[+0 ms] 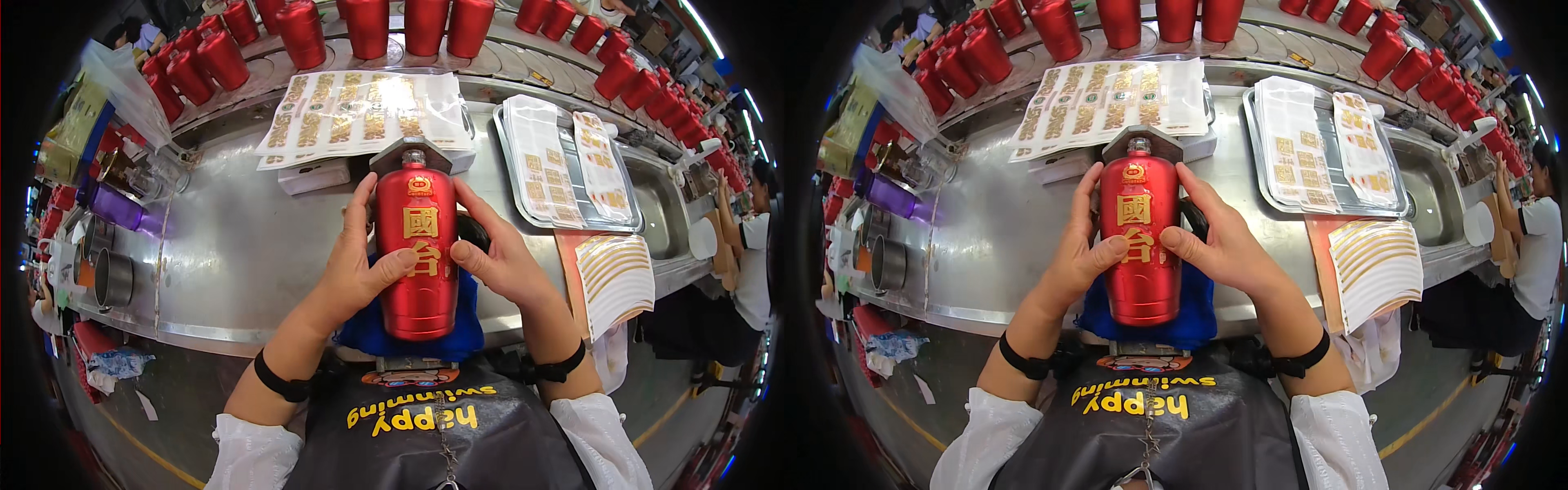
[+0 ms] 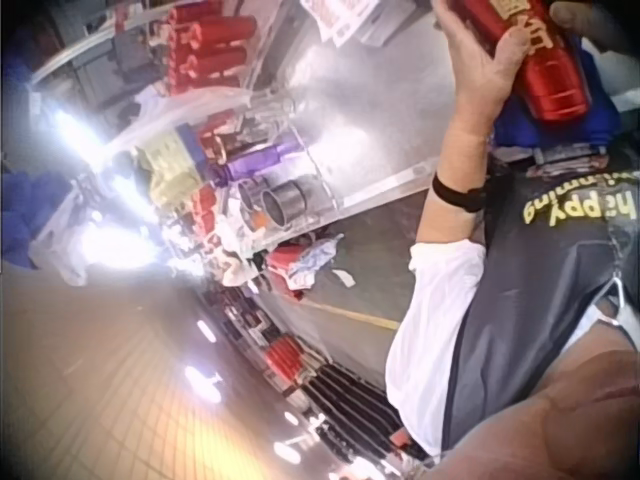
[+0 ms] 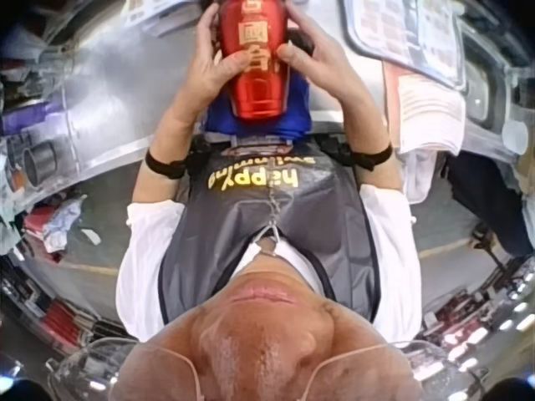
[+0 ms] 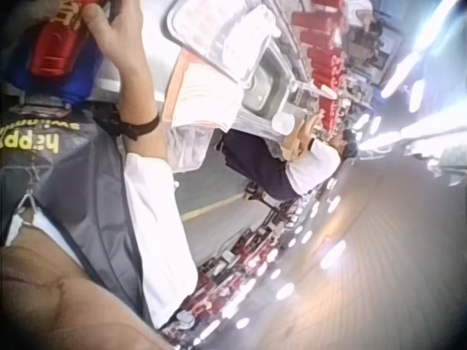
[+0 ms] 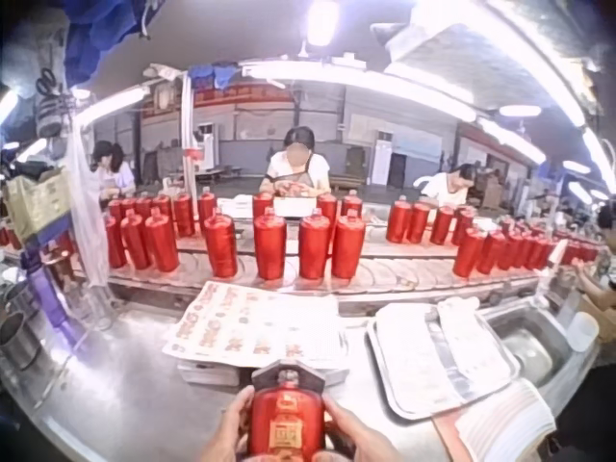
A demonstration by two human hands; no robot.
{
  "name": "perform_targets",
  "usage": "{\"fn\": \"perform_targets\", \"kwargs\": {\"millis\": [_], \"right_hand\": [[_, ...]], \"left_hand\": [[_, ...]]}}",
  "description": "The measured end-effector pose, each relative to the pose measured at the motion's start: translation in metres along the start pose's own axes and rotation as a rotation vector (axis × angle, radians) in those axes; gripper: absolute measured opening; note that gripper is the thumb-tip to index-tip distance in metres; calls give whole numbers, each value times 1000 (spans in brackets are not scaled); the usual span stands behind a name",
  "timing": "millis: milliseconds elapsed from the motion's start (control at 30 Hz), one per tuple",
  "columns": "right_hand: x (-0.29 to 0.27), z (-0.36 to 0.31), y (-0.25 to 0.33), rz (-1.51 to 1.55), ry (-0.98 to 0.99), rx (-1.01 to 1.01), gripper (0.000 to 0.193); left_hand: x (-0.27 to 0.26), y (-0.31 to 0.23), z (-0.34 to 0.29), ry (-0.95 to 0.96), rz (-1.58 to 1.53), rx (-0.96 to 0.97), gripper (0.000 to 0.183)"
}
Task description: Applying and smoothing labels onto red liquor bottles on an assembly line.
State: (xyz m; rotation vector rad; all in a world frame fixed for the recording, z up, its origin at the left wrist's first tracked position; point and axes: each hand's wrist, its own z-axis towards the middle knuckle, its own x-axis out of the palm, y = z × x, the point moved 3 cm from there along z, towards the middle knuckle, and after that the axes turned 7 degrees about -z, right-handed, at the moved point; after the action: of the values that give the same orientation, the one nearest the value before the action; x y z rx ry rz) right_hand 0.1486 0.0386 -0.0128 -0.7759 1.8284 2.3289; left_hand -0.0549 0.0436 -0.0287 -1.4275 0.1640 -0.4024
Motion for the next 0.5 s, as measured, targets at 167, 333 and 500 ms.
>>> {"fn": "perform_targets", "kwargs": {"millis": [167,333,500], "right_hand": [[0,-1,-4,37,10,14,91],[5,0,2,-26,-20,8,92],[6,-1,-1,15,-30,11,91]], "left_hand": [[2,-2,1,3,-11,-25,107],[2,-3,0,0,-20,-51,108],[-2,-4,2,36,-88,-20,95]]}}
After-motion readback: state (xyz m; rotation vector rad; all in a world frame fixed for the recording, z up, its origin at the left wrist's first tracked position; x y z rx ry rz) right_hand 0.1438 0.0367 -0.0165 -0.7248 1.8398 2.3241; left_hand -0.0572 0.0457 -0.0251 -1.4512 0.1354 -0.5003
